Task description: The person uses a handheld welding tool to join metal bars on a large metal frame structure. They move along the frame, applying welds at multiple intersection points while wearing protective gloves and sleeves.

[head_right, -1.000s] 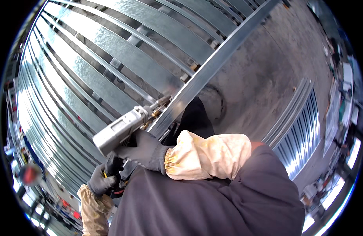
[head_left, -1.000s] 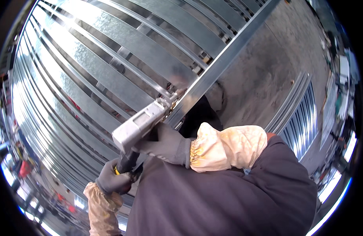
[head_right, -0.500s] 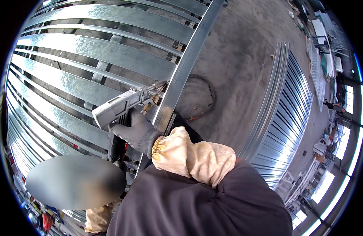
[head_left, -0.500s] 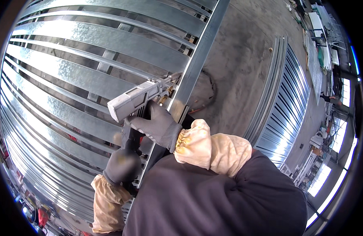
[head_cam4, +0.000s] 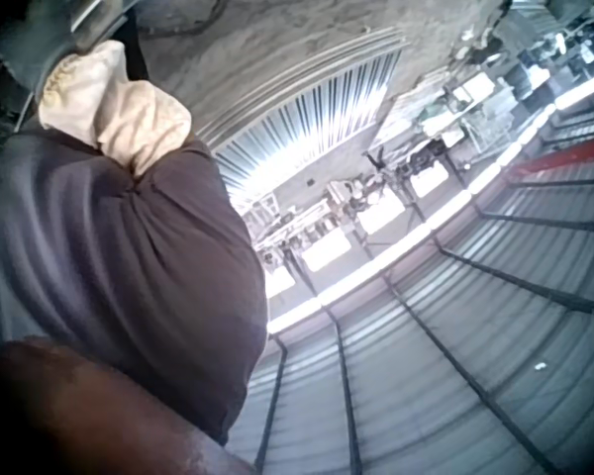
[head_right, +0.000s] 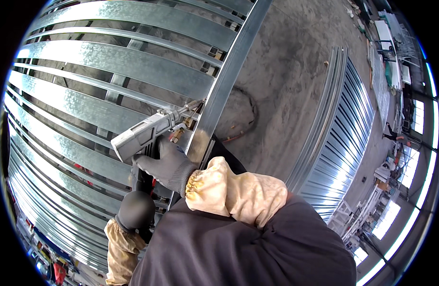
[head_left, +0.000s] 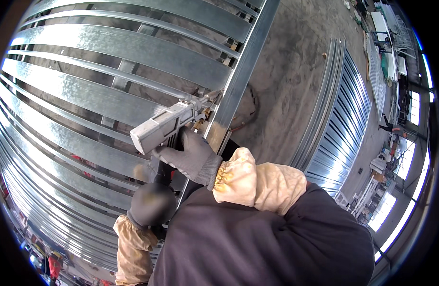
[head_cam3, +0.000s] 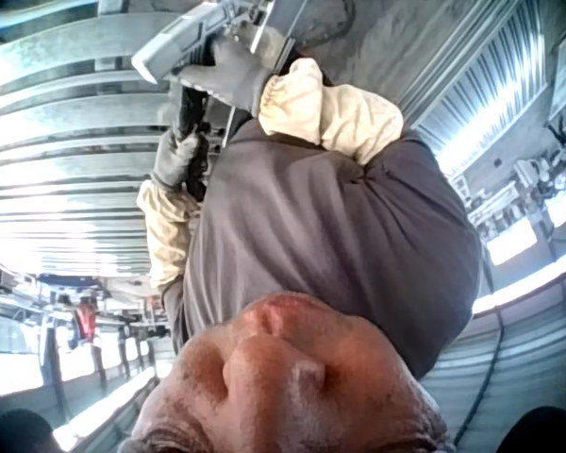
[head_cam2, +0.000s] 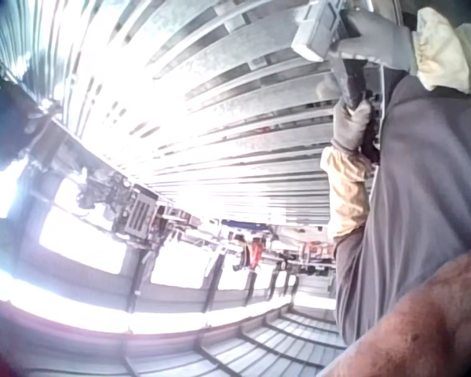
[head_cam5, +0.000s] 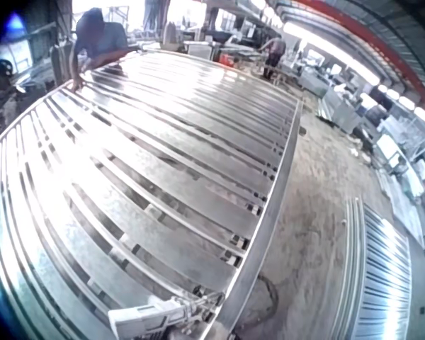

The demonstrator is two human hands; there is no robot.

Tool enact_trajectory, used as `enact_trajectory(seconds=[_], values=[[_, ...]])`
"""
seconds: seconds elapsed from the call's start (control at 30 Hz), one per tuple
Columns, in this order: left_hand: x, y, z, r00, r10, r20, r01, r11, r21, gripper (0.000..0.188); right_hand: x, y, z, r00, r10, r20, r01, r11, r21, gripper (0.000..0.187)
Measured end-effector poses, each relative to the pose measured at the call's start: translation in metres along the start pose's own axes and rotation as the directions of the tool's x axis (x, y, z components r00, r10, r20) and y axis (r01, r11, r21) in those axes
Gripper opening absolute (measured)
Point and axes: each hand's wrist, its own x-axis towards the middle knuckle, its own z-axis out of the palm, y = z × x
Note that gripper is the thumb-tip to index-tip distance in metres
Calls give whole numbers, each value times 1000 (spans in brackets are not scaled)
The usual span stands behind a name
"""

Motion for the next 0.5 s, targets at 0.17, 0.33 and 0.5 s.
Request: enact_trajectory(seconds=[0.17,0.33,0.5], values=[[5,1,-2,990,131,-60,-130,991,21,15,3,5,1,1000,3,-4,-3,1000,-30,23],[11,4,-5,974,220,-60,-211,969,127,16,0,-5,1,997,41,-72,-51,989,-142,27],[2,-3,3,999,1,-54,-2,1000,-28,22,1,-4,-1,1000,22,-16,-23,1000,-13,26]])
